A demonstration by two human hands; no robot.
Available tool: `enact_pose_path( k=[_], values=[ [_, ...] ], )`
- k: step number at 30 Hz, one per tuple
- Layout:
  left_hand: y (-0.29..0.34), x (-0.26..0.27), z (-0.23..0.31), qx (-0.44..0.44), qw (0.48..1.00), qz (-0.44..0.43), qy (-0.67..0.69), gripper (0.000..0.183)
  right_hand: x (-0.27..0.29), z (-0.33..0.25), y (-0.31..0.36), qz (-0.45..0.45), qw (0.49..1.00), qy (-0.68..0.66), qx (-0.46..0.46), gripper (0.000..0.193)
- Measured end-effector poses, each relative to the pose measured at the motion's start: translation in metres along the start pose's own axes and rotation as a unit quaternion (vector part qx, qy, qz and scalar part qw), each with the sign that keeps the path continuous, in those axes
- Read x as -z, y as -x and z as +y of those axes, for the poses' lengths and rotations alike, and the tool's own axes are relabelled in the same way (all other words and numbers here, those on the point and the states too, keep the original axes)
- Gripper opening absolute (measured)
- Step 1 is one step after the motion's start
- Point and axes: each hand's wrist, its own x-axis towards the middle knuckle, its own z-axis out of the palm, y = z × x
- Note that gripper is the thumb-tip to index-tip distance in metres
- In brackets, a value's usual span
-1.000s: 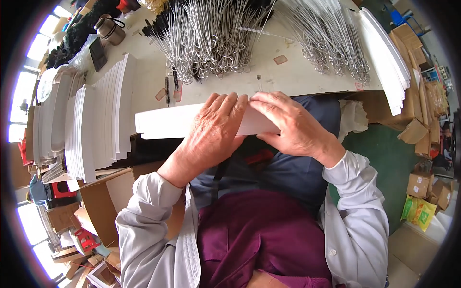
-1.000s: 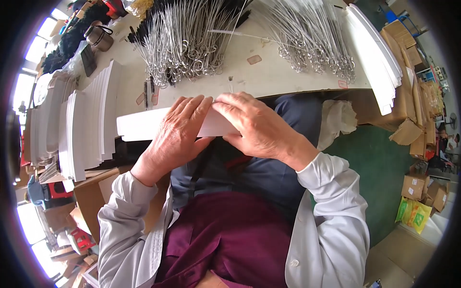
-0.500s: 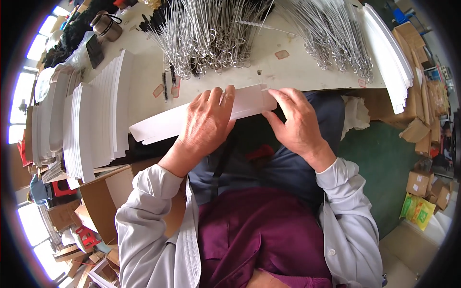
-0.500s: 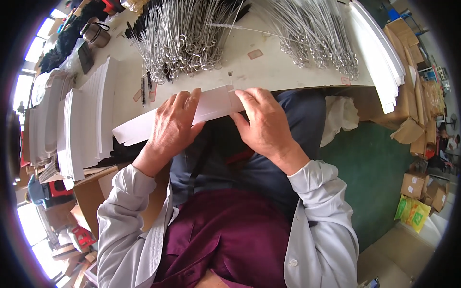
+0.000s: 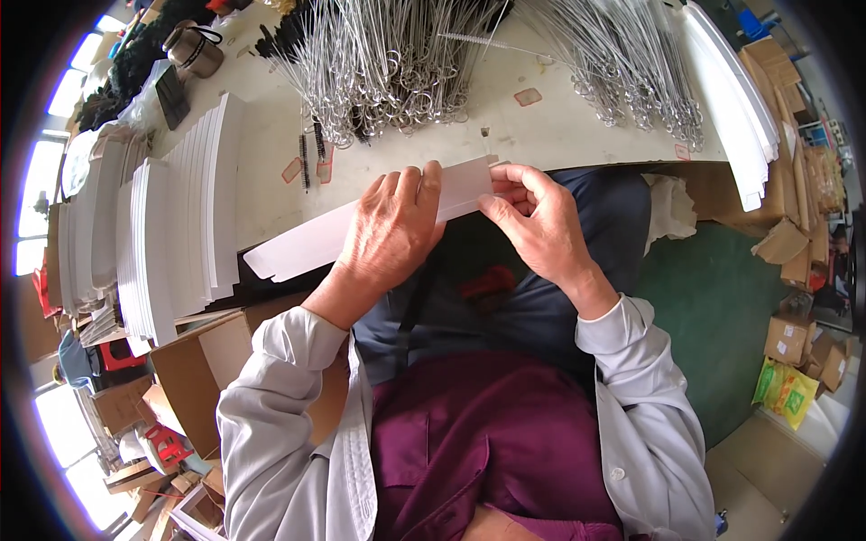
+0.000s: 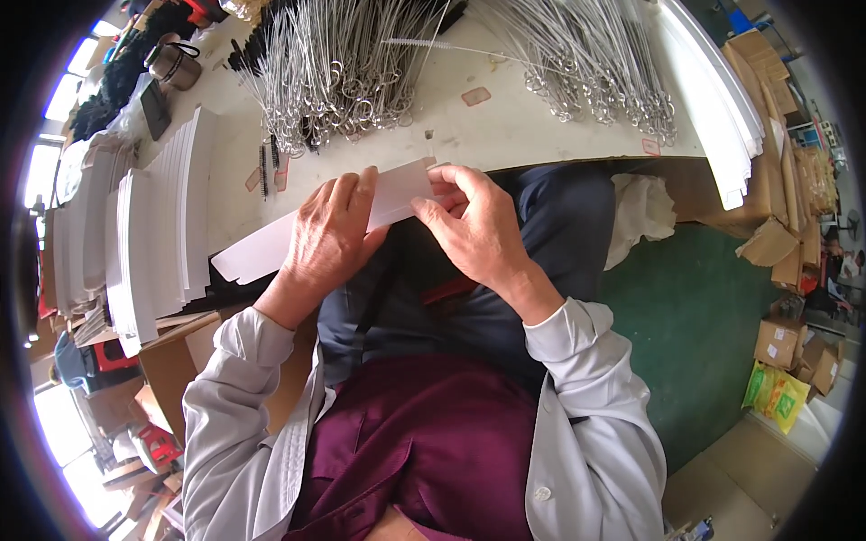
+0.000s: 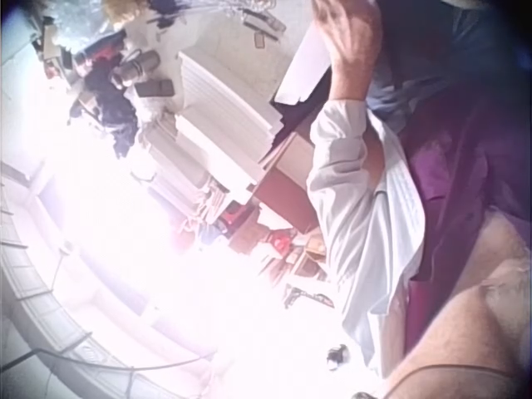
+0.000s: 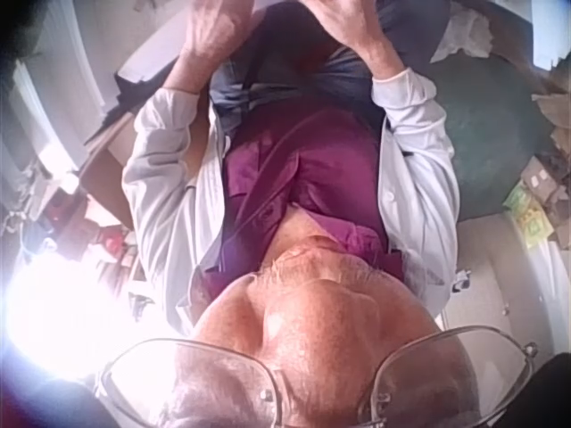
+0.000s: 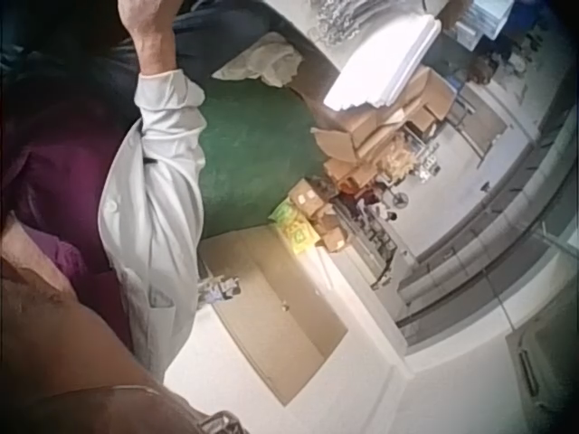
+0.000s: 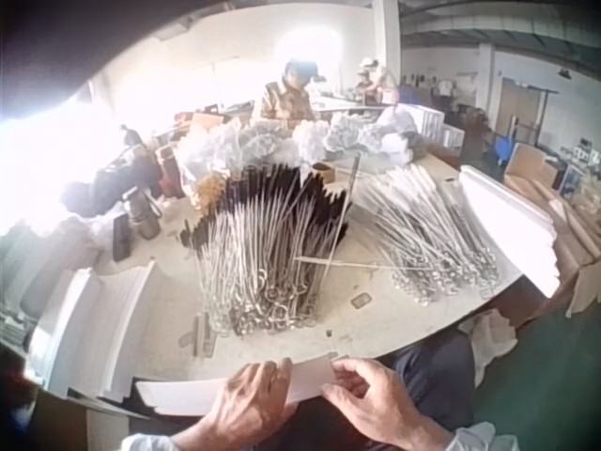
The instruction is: Manually inserting bundles of wire-handle industrial brushes into white paperboard sleeves.
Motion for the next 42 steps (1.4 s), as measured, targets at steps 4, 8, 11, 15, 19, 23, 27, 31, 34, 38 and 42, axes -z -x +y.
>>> enact_pose_path(
  k=[4, 8, 11, 15, 19, 23, 27, 31, 34, 38, 42],
  values=[
    [0.000, -0.001, 0.000, -0.010, 1.000, 0.007, 0.006, 0.074, 0.006, -0.009, -0.006, -0.037, 0.998, -0.033, -0.034, 0.038],
    [0.000, 0.002, -0.002, -0.014, 1.000, 0.007, 0.009, 0.074, 0.013, -0.020, -0.011, -0.071, 0.986, -0.076, -0.128, 0.038],
    [-0.001, 0.005, -0.003, -0.019, 1.000, 0.009, 0.009, 0.073, 0.014, -0.015, -0.016, -0.103, 0.982, -0.084, -0.133, 0.039],
    [0.000, 0.005, -0.005, -0.027, 1.000, 0.011, 0.006, 0.072, 0.017, -0.019, -0.020, -0.136, 0.969, -0.123, -0.166, 0.044],
    [-0.001, 0.004, -0.009, -0.039, 0.999, 0.016, 0.006, 0.069, 0.022, -0.023, -0.024, -0.168, 0.937, -0.190, -0.242, 0.045],
    [0.002, 0.000, -0.013, -0.042, 0.999, 0.012, 0.023, 0.065, 0.024, -0.022, -0.024, -0.175, 0.920, -0.219, -0.273, 0.044],
    [0.002, 0.001, -0.013, -0.054, 0.998, 0.020, 0.023, 0.062, 0.030, -0.015, -0.024, -0.189, 0.898, -0.272, -0.290, 0.045],
    [-0.005, 0.007, -0.017, -0.016, 0.999, -0.004, 0.032, 0.060, 0.023, -0.023, -0.016, -0.045, 0.996, 0.076, 0.005, 0.050],
    [-0.010, 0.006, -0.018, -0.008, 0.999, 0.006, 0.044, 0.059, 0.019, -0.035, -0.025, -0.022, 0.868, 0.395, 0.301, 0.061],
    [-0.024, 0.002, -0.005, -0.004, 0.997, -0.013, 0.082, 0.060, 0.003, -0.020, -0.030, -0.114, 0.844, 0.428, 0.304, 0.060],
    [-0.022, -0.001, -0.005, 0.013, 0.996, -0.017, 0.085, 0.062, 0.009, -0.016, -0.038, -0.131, 0.818, 0.447, 0.336, 0.058]
  ],
)
